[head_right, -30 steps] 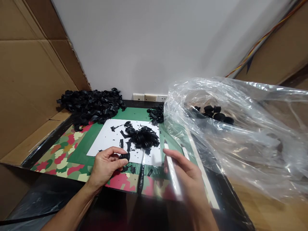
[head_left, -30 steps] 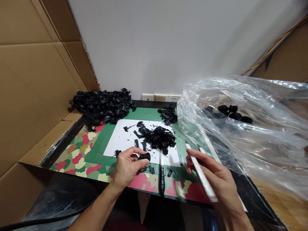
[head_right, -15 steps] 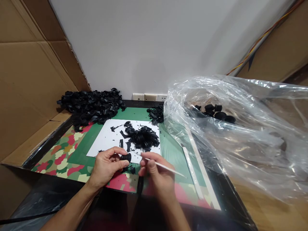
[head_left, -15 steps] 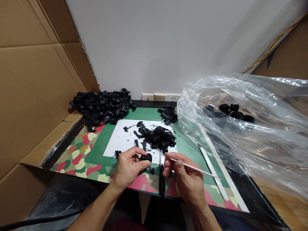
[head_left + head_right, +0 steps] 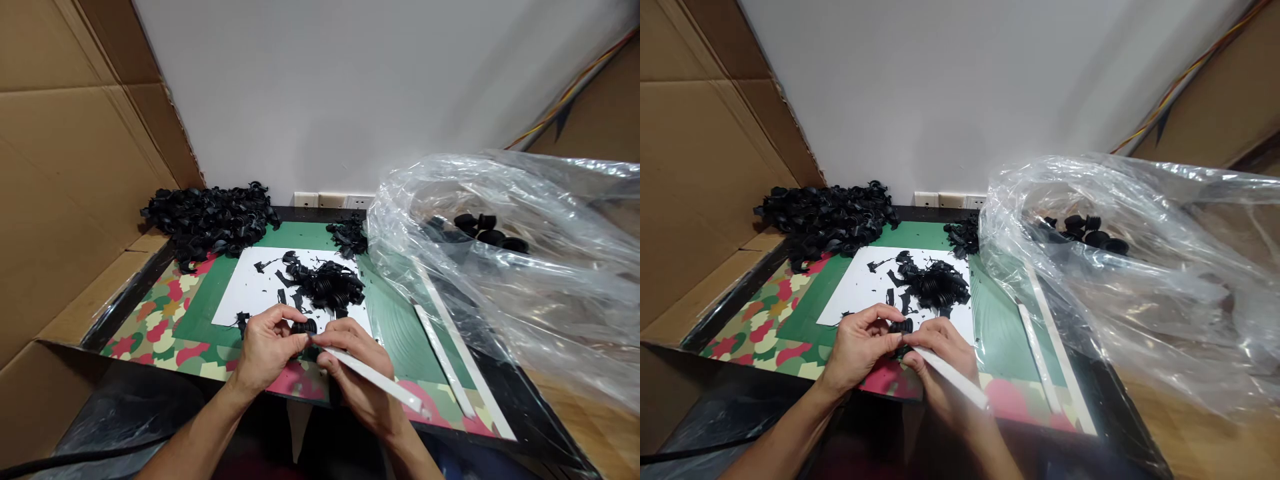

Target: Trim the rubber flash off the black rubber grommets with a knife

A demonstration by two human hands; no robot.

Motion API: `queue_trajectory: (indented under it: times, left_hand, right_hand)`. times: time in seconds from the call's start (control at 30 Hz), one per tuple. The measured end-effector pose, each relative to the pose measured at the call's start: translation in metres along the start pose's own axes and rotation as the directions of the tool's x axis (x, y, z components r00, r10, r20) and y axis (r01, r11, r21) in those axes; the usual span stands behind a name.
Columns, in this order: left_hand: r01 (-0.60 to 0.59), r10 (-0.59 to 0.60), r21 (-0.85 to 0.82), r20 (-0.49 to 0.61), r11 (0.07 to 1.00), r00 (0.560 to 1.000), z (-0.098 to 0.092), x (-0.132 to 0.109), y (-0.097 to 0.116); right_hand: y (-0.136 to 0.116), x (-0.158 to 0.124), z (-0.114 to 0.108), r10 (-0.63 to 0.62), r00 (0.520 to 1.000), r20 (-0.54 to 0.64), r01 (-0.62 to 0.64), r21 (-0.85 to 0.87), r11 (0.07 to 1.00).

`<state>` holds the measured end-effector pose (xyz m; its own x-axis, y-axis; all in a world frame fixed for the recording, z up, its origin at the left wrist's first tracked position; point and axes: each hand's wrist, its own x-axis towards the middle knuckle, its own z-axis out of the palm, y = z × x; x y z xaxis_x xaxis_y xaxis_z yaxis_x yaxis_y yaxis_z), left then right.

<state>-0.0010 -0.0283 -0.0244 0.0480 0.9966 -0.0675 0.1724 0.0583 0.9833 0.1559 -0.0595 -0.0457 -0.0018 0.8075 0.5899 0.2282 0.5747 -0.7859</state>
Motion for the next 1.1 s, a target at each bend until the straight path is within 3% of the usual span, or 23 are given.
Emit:
queue_trajectory:
  times: [0.17,0.37,0.63,0.9,1.1]
  left_hand:
    - [-0.017,0.017,0.005,0.000,1.000,1.000,0.001,-0.001,0.000]
    - [-0.032,0.032,-0.003,-0.011,0.999,0.999,0.003,-0.002,0.004]
    - [-0.034,0.034,0.016,0.000,0.999,0.999,0.004,-0.002,0.006]
    - [-0.050,0.047,0.034,0.066,0.998,0.997,0.003,-0.003,0.010]
    - [0.022,-0.025,0.050,0.052,0.999,0.998,0.007,-0.007,0.007]
  right_hand:
    - [0.012,-0.007,0.003,-0.167,0.986,0.021,0.168,-0.193,0.967]
    - [0.016,-0.008,0.001,-0.390,0.918,0.071,0.391,-0.326,0.861]
    - [0.009,-0.008,-0.002,-0.410,0.906,0.105,0.419,-0.358,0.835]
    - [0.001,0.006,-0.011,-0.448,0.866,0.221,0.499,-0.350,0.793]
    - [-0.003,0.008,-0.010,-0.451,0.872,0.189,0.488,-0.387,0.782]
